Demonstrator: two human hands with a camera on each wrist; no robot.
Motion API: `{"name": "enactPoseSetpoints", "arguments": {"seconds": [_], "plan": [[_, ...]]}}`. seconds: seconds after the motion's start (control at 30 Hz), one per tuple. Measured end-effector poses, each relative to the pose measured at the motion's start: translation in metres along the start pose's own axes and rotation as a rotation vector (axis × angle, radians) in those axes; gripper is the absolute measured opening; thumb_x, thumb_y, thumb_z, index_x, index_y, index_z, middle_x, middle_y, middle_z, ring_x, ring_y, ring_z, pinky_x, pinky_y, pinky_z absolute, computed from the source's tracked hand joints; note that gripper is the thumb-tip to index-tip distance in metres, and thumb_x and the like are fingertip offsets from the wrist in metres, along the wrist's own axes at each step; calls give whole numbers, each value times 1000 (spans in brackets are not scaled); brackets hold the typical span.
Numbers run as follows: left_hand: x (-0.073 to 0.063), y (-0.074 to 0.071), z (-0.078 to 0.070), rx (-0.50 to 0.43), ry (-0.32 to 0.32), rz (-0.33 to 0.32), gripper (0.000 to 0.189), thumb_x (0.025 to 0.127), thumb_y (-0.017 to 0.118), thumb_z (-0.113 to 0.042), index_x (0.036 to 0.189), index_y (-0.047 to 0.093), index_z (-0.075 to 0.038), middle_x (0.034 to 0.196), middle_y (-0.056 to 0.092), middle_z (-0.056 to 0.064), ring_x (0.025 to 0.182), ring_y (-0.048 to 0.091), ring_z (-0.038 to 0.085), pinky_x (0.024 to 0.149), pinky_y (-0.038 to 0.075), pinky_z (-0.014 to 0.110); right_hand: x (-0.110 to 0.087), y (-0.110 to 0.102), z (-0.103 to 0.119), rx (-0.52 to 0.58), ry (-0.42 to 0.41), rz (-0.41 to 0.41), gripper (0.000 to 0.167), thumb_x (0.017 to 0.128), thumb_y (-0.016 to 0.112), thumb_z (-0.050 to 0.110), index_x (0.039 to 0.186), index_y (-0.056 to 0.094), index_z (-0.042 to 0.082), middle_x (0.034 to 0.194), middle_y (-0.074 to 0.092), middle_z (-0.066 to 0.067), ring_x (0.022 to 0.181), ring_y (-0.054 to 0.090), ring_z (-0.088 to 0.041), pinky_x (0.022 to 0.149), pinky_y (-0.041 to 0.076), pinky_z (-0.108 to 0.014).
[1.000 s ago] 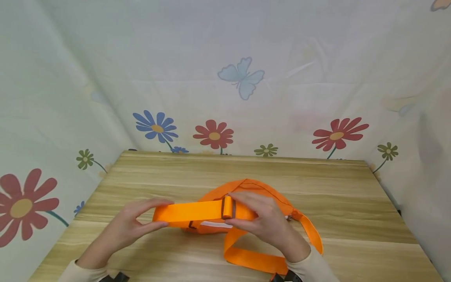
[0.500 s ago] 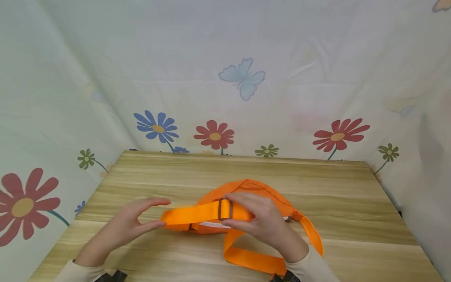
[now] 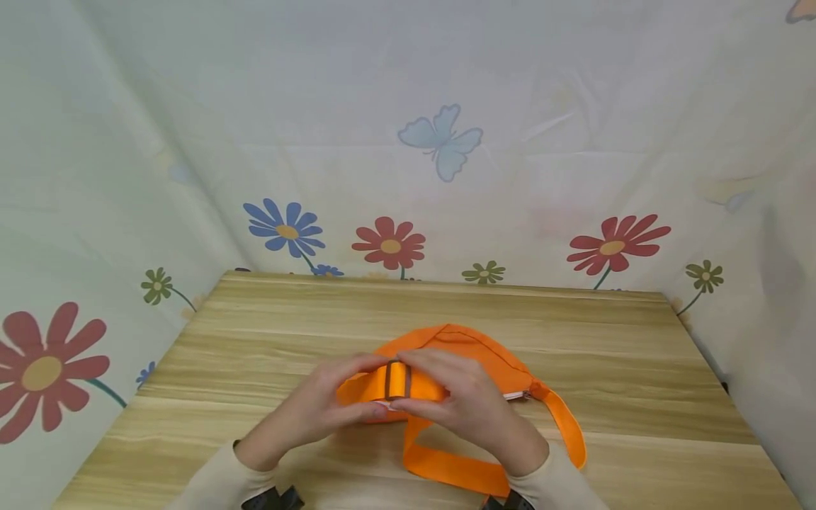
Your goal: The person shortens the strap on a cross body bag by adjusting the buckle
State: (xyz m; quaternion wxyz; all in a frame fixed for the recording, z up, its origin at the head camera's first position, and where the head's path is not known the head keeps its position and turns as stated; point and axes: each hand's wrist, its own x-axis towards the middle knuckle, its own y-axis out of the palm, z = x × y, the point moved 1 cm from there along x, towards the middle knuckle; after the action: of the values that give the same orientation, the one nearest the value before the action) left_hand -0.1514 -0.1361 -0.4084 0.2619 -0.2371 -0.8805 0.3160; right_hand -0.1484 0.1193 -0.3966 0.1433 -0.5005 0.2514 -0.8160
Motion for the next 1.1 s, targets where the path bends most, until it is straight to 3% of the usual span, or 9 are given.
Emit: {"name": "enactPoseSetpoints", "arguments": {"seconds": [0.1, 0.27, 0.47, 0.57, 0.73, 0.9, 1.0, 1.1], "plan": [[3, 4, -1, -3, 20, -24, 52, 94, 86, -26, 140, 68, -11, 138, 75, 3, 121, 73, 22, 108, 60, 43, -1, -3, 0, -24, 5, 22, 50, 93, 85, 34, 132, 73, 5, 122, 80, -7, 105, 78, -25, 96, 61, -21], [-1, -2, 0, 30, 37, -57, 47, 93, 87, -23, 136, 71, -11, 131, 77, 3, 114, 74, 21, 102, 63, 39, -7, -13, -1, -128, 32, 96, 54, 91, 88, 32, 137, 72, 9, 126, 79, -4, 110, 77, -24, 101, 58, -18], [-6, -15, -1, 51, 57, -49, 47, 93, 87, -22, 135, 71, -11, 132, 77, 3, 115, 74, 21, 102, 63, 40, -13, -21, -4, -141, 44, 179, 51, 85, 94, 18, 130, 74, 5, 120, 80, -4, 102, 76, -20, 88, 63, -22], [-8, -19, 2, 53, 39, -55, 47, 93, 87, -22, 135, 71, -12, 130, 77, 1, 115, 73, 19, 103, 63, 40, -17, -24, -7, -119, 60, 153, 50, 83, 95, 14, 128, 75, 6, 117, 80, -4, 98, 75, -18, 85, 61, -18], [-12, -21, 8, 1, 2, -69, 46, 95, 85, -25, 136, 69, -14, 129, 75, -2, 114, 70, 14, 105, 61, 37, -20, -29, -9, -98, 49, 60, 43, 93, 87, 33, 124, 77, 6, 111, 81, -4, 89, 72, -14, 79, 58, -15], [-12, -17, 11, -46, 0, -65, 49, 96, 84, -28, 141, 65, -17, 132, 73, -3, 113, 68, 13, 102, 62, 33, -20, -32, -9, -113, 92, 89, 41, 94, 85, 33, 125, 77, 7, 109, 78, -1, 83, 65, -8, 73, 52, -13], [-10, -15, 10, -2, 10, -62, 57, 93, 87, -33, 143, 64, -21, 134, 71, -4, 113, 67, 13, 99, 62, 33, -20, -34, -9, -133, 125, 125, 38, 93, 87, 31, 123, 76, 11, 109, 76, 2, 84, 63, -6, 74, 54, -15], [-6, -12, 7, 108, 37, -63, 64, 88, 90, -42, 144, 65, -23, 132, 72, -6, 112, 66, 11, 98, 62, 33, -19, -37, -7, -157, 145, 156, 37, 93, 87, 33, 121, 75, 12, 110, 76, 3, 87, 65, -7, 77, 58, -21]]}}
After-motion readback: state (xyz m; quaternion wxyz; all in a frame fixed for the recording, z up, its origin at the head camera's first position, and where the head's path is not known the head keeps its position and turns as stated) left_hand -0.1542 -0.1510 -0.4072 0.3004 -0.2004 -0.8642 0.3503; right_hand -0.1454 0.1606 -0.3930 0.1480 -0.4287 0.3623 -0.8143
